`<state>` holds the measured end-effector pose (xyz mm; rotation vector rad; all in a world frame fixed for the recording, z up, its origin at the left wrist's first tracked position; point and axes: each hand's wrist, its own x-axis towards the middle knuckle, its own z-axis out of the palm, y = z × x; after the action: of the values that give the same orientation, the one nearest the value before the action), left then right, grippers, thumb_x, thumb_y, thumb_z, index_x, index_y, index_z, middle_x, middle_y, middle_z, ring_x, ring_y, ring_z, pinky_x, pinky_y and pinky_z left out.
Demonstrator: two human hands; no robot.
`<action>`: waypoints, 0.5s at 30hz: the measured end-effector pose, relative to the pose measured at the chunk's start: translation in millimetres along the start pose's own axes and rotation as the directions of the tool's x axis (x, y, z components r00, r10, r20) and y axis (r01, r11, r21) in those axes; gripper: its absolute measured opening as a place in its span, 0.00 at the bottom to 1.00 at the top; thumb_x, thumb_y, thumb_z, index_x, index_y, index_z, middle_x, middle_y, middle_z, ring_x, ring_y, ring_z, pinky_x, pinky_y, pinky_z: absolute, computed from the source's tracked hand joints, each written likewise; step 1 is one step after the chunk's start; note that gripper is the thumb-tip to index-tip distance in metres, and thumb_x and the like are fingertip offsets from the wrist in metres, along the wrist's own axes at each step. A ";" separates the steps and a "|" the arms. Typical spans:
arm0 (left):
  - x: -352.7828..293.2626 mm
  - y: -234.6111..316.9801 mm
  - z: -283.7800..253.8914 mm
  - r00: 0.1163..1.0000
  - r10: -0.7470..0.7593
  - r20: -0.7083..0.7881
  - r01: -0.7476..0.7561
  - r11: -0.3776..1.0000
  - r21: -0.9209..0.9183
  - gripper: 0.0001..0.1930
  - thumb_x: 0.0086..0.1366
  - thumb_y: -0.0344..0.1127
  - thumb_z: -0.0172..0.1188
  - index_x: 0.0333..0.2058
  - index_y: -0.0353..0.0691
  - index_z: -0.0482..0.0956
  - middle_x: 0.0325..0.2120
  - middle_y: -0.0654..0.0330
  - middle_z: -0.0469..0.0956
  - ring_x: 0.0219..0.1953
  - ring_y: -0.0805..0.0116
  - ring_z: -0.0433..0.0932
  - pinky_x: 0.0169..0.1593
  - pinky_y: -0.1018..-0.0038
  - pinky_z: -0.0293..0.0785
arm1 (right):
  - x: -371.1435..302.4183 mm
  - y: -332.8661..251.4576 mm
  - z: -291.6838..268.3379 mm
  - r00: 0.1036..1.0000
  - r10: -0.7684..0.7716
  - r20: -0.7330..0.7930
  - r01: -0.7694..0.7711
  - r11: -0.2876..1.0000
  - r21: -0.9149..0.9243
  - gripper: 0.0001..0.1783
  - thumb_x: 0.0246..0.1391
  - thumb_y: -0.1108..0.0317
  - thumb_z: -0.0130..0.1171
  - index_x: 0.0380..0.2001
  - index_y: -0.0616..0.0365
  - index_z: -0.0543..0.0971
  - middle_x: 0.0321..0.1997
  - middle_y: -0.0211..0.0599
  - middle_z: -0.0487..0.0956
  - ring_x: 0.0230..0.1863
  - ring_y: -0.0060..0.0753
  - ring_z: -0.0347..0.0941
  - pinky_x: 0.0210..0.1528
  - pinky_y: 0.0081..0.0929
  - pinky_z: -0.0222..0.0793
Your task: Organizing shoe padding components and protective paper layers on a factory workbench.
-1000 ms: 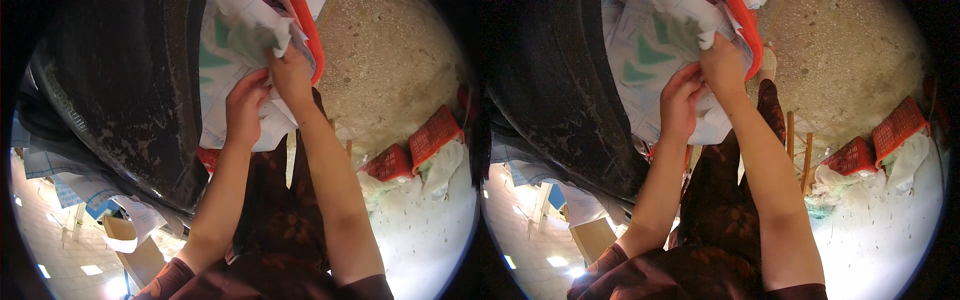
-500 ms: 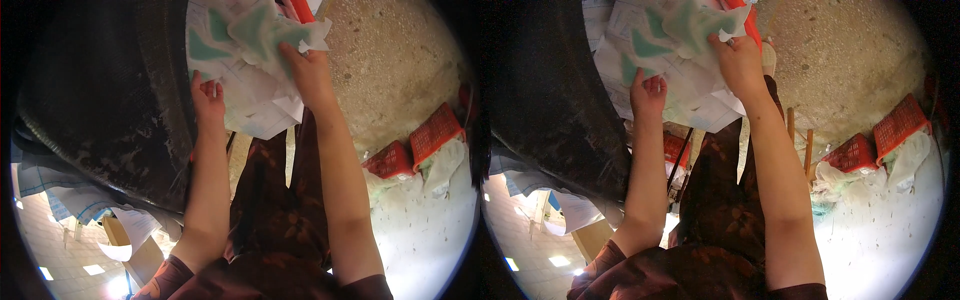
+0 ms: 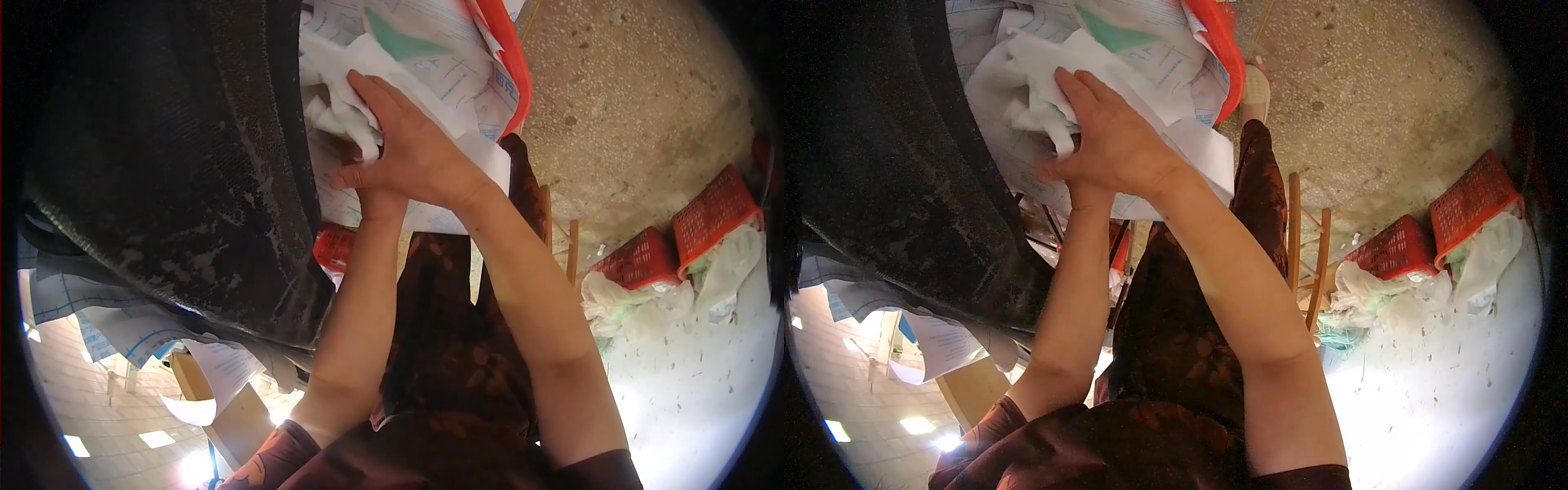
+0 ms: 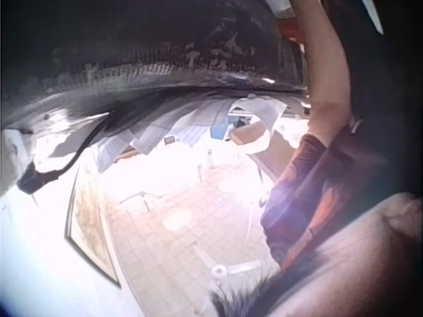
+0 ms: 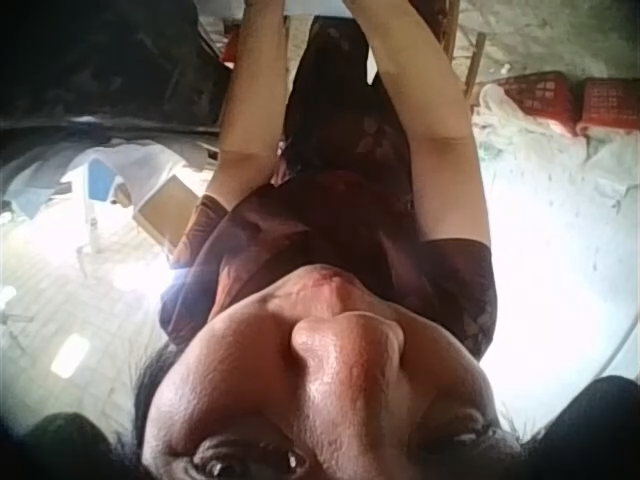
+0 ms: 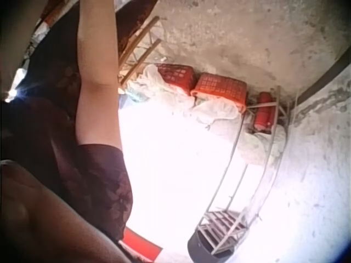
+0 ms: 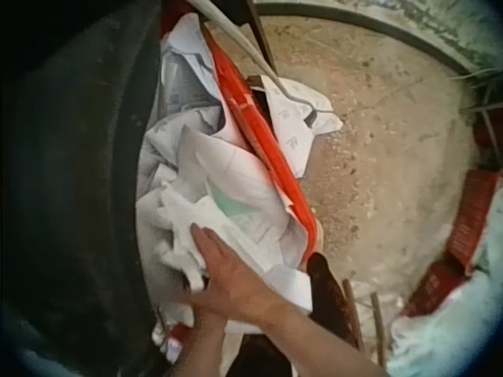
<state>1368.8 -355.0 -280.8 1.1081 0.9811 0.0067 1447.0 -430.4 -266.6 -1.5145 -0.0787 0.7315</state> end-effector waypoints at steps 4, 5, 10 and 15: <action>0.6 12.9 2.0 0.989 0.093 0.117 -0.145 0.789 0.597 0.29 0.65 0.31 0.54 0.64 0.41 0.58 0.58 0.58 0.66 0.59 0.60 0.66 0.64 0.64 0.58 | 7.0 4.0 -5.5 0.983 0.105 -0.148 -0.113 0.992 -0.053 0.34 0.42 0.60 0.68 0.54 0.56 0.73 0.46 0.57 0.77 0.47 0.58 0.74 0.49 0.40 0.71; -1.1 18.4 5.1 0.958 0.212 0.191 -0.281 0.582 0.763 0.30 0.61 0.28 0.58 0.63 0.39 0.60 0.56 0.58 0.68 0.56 0.60 0.68 0.62 0.65 0.61 | 10.4 7.5 -12.8 0.983 0.105 -0.148 -0.114 0.992 -0.056 0.34 0.42 0.60 0.68 0.54 0.56 0.73 0.46 0.57 0.77 0.47 0.58 0.74 0.49 0.40 0.71; -5.5 53.1 28.1 0.855 0.512 -0.083 -0.132 0.369 0.920 0.39 0.58 0.35 0.67 0.65 0.45 0.57 0.56 0.53 0.65 0.54 0.59 0.66 0.58 0.60 0.64 | 12.2 9.2 -33.6 0.972 0.120 -0.204 -0.144 0.984 -0.103 0.11 0.54 0.65 0.59 0.34 0.63 0.81 0.26 0.58 0.77 0.33 0.63 0.73 0.35 0.43 0.71; 12.4 67.5 27.2 0.932 0.339 -0.124 -0.132 0.639 0.758 0.50 0.56 0.48 0.70 0.68 0.41 0.46 0.61 0.48 0.58 0.64 0.50 0.57 0.65 0.58 0.56 | 2.9 24.5 -37.7 0.947 0.296 -0.124 -0.282 0.952 0.117 0.19 0.58 0.57 0.59 0.37 0.65 0.80 0.31 0.57 0.80 0.32 0.53 0.76 0.36 0.38 0.71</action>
<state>1424.4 -336.5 -236.0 2.0469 1.0879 -0.0403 1458.0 -464.6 -293.9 -1.4952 0.2882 0.8461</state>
